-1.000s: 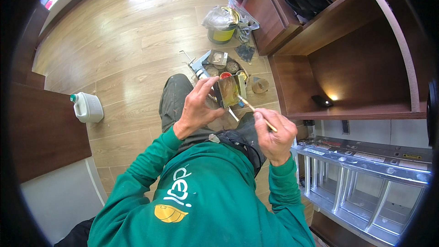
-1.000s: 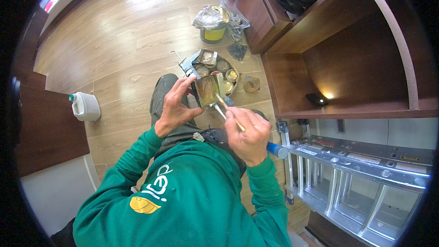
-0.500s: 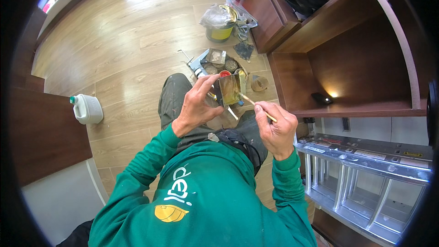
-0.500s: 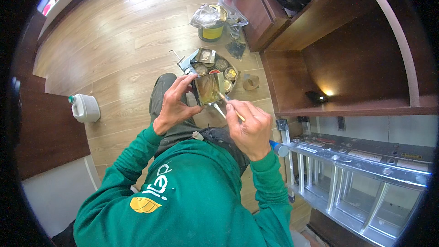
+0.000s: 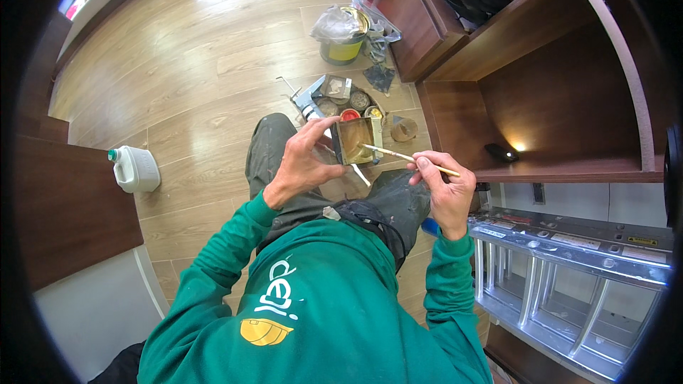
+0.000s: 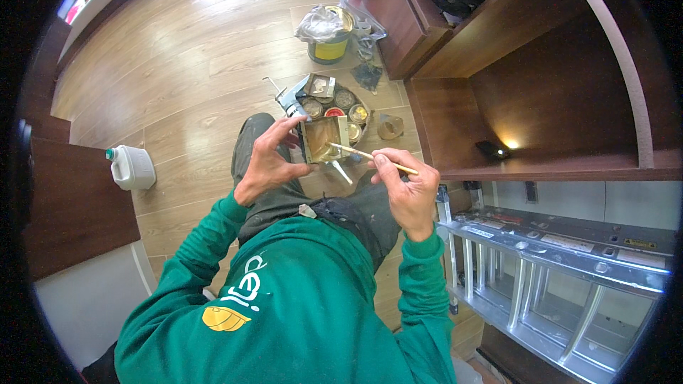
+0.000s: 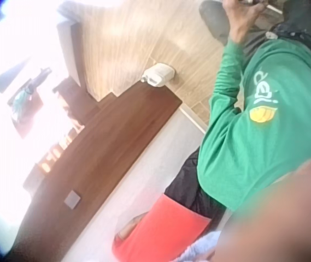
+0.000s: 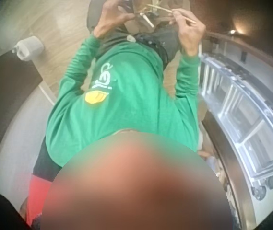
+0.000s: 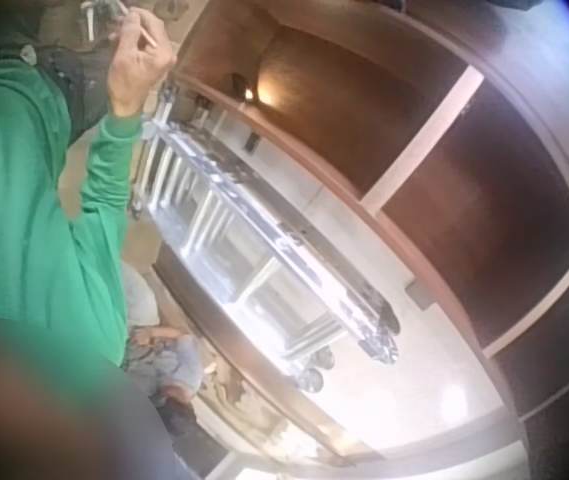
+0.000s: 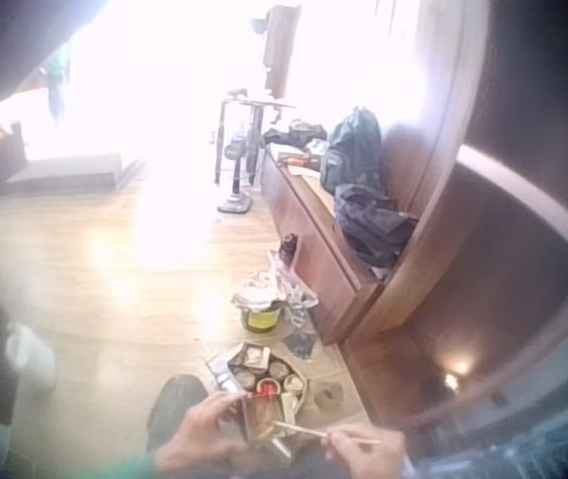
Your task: The person sits on the floor and mixes a yellowish liquid in a small container using a wooden stick. They add a red substance from a small jar and continue stirring to blend the colors.
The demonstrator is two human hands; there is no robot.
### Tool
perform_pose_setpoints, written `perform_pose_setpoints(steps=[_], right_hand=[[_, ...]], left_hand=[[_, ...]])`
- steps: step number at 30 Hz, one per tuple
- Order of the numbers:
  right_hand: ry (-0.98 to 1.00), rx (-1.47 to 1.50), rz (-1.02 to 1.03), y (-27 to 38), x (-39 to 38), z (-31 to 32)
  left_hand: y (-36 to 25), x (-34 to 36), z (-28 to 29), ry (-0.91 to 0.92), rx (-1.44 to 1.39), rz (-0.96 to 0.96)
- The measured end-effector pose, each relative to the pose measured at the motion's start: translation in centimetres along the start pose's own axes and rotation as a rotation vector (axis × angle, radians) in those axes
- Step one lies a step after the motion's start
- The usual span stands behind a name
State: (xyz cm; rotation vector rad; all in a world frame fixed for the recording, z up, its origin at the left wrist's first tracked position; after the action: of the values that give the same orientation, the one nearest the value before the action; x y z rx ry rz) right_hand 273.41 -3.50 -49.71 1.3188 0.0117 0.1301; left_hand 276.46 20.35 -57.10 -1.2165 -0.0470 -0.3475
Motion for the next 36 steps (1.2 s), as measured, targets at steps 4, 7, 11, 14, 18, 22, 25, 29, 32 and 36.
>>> perform_pose_setpoints(steps=[4, 7, 11, 14, 18, 22, 25, 29, 32, 36], right_hand=[[0.093, -0.068, 0.03, 0.4, -0.2, -0.6], [-0.007, -0.081, 0.044, 0.8, -0.3, 0.2], [0.064, -0.116, 0.054, 1.2, -0.2, -0.4], [0.019, -0.208, 0.089, 1.9, -0.3, -0.1], [0.06, -0.24, 0.12, 2.8, -0.4, -0.3], [0.079, -0.39, 0.194, 3.8, -0.5, -0.8], [0.059, -0.371, 0.184, 3.8, -0.9, -0.9], [0.028, -0.291, 0.138, 3.0, -1.8, -1.2], [-0.058, -0.246, 0.127, 2.3, -2.5, -1.1], [-0.042, -0.181, 0.151, 1.9, -3.1, -1.7]], left_hand=[[-0.1, 0.0, -0.1, 0.012, -0.003, 0.0], [-0.2, 0.1, -0.1, 0.021, -0.019, 0.002], [-0.4, 0.1, -0.1, 0.031, -0.009, -0.01], [-0.6, 0.1, -0.3, 0.033, 0.016, -0.036], [-0.8, -0.1, -0.5, 0.017, 0.019, -0.066], [-0.9, -0.3, -0.7, 0.007, 0.056, -0.091], [-0.8, -0.4, -0.6, -0.01, 0.051, -0.068], [-0.4, -0.5, -0.5, -0.054, 0.01, -0.023], [-0.4, -0.7, -0.5, -0.071, -0.008, -0.009], [-0.7, -0.8, -0.4, -0.097, 0.013, -0.051]])
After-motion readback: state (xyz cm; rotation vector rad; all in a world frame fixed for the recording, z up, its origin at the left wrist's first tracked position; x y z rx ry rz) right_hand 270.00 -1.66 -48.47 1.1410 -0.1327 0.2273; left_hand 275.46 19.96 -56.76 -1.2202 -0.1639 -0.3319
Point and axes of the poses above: each hand's wrist, its own x-axis towards the middle knuckle, its own z-axis out of the back of the hand, y = z × x, the point moved 8 cm from there along x, towards the middle knuckle, and after that the axes turned 5 degrees about y, right-handed, at the moved point
